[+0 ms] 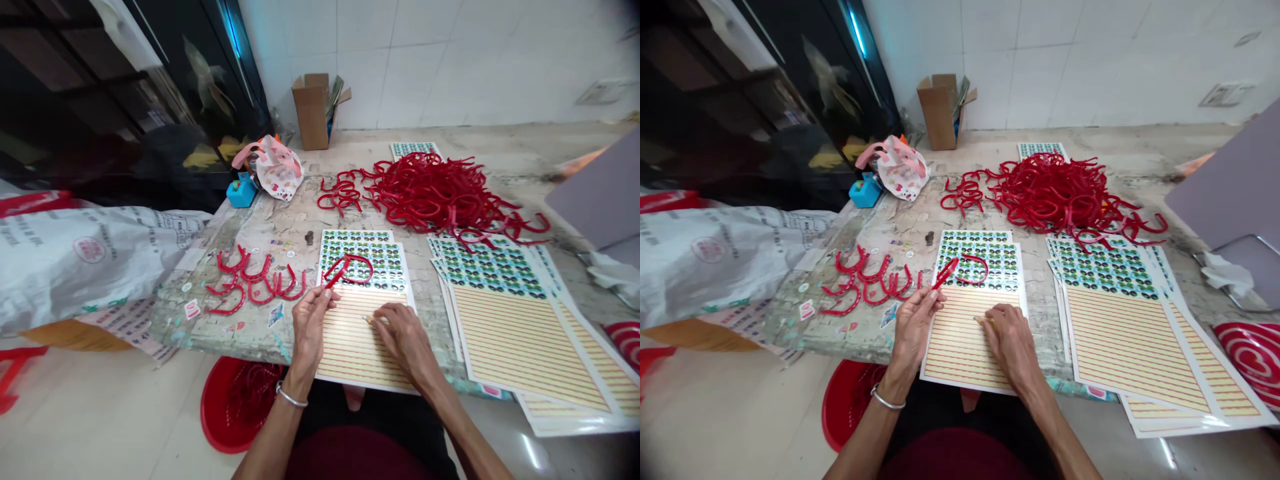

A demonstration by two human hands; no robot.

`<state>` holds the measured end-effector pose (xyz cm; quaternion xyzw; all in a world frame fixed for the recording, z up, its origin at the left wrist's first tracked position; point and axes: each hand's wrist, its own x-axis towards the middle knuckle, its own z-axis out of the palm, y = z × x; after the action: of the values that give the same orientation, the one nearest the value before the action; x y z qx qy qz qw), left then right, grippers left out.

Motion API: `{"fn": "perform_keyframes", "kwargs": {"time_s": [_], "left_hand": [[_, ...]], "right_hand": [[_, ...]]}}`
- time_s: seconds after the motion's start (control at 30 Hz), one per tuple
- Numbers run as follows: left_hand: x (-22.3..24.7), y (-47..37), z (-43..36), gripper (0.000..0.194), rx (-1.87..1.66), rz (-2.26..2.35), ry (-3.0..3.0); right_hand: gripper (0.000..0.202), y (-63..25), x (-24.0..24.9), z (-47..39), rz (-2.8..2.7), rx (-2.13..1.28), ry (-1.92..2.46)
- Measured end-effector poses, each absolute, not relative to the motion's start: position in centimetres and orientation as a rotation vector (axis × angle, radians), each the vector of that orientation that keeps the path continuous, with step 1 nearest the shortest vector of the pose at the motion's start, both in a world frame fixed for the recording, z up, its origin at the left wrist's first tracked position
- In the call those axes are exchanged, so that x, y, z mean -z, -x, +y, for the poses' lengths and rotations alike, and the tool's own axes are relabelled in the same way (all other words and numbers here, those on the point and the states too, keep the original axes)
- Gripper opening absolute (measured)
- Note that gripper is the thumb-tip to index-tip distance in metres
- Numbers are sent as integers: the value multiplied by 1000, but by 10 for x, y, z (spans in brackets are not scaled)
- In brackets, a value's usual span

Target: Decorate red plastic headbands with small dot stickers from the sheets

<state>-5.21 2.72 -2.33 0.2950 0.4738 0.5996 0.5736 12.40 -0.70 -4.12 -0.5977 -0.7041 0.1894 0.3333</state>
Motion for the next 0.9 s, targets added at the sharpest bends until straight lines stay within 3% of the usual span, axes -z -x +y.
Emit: {"fn": "perform_keyframes", "kwargs": {"time_s": [0.37,0.53,0.67,0.9], "left_hand": [[42,70,35,16,-1459,1179,-621],[42,78,26,16,-1467,1231,-622],[40,79,20,16,-1473,1259,-637],[36,54,38,22,-1286,1145,-702]], "right_hand": [[10,-123,46,-12,-1932,-520,1591],[19,-122,47,-34,-2131,-648,1487],[48,-112,48,-60,-2404,-676,1379],[36,-112,41,-66,-2523,-585,1444]]}}
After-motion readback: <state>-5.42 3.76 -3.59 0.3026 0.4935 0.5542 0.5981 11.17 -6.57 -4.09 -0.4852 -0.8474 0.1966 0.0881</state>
